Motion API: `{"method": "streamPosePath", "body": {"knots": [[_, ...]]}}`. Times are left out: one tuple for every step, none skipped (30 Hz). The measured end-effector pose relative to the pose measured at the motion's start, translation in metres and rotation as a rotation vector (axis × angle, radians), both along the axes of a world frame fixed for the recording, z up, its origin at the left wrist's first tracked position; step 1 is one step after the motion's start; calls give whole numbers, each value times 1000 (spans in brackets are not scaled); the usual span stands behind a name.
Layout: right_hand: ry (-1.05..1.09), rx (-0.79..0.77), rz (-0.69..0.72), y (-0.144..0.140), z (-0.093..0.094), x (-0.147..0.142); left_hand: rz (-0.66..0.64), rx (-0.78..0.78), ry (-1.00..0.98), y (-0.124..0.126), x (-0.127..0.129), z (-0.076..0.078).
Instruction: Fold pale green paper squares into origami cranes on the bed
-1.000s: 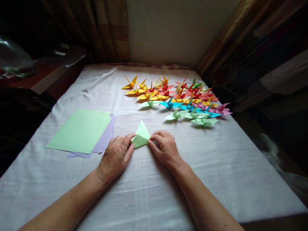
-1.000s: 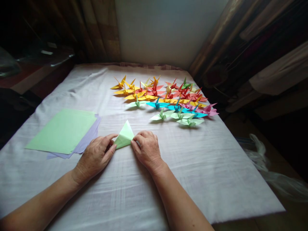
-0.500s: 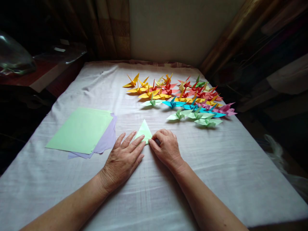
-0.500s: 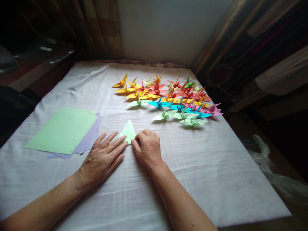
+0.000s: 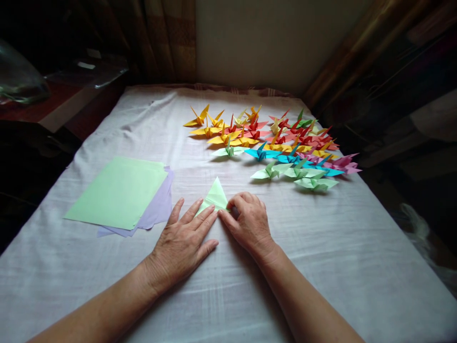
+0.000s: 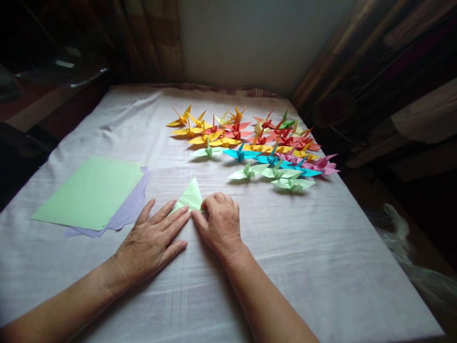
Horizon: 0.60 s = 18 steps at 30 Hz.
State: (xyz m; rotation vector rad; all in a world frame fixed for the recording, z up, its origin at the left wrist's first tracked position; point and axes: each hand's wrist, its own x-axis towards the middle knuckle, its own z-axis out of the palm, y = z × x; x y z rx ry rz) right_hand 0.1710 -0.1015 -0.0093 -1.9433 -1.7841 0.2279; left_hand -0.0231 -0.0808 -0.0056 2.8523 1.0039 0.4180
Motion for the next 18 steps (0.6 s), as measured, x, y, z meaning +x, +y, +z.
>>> {"method": "streamPosePath", "body": {"knots": [[3, -6, 1, 0, 0, 0, 2, -8, 5, 0, -1, 0], [9, -11, 3, 1, 1, 1, -4, -15, 16, 1, -2, -1], [17, -15, 6, 1, 1, 1, -17, -19, 32, 2, -4, -2], [29, -19, 10, 1, 1, 2, -35, -23, 54, 3, -6, -3], [42, -23, 14, 1, 1, 3, -54, -26, 73, 4, -9, -4], [56, -28, 19, 1, 1, 4, -68, -29, 89, 5, -11, -5], [70, -35, 24, 2, 1, 4, -77, -32, 98, 6, -14, -6], [83, -41, 27, 2, 0, 5, -81, -37, 103, 7, -16, -7], [93, -47, 29, 2, 0, 6, -79, -40, 105, 7, -18, -7], [101, -51, 31, 2, 0, 6, -78, -40, 105, 7, -20, -7], [107, -52, 33, 1, 0, 6, -80, -36, 105, 7, -23, -7], [112, -51, 34, 1, 0, 7, -86, -27, 107, 7, -25, -6], [116, -48, 36, 1, -1, 7, -93, -17, 109, 7, -27, -5], [119, -45, 36, 1, -1, 7, -102, -7, 111, 7, -30, -5], [122, -41, 36, 1, -1, 7, -106, 3, 111, 7, -33, -4], [123, -38, 35, 1, -2, 7, -106, 10, 112, 7, -36, -3], [123, -36, 35, 2, -2, 7, -103, 16, 114, 7, -39, -2], [121, -35, 35, 2, -2, 7, -102, 24, 118, 7, -43, -2]]}}
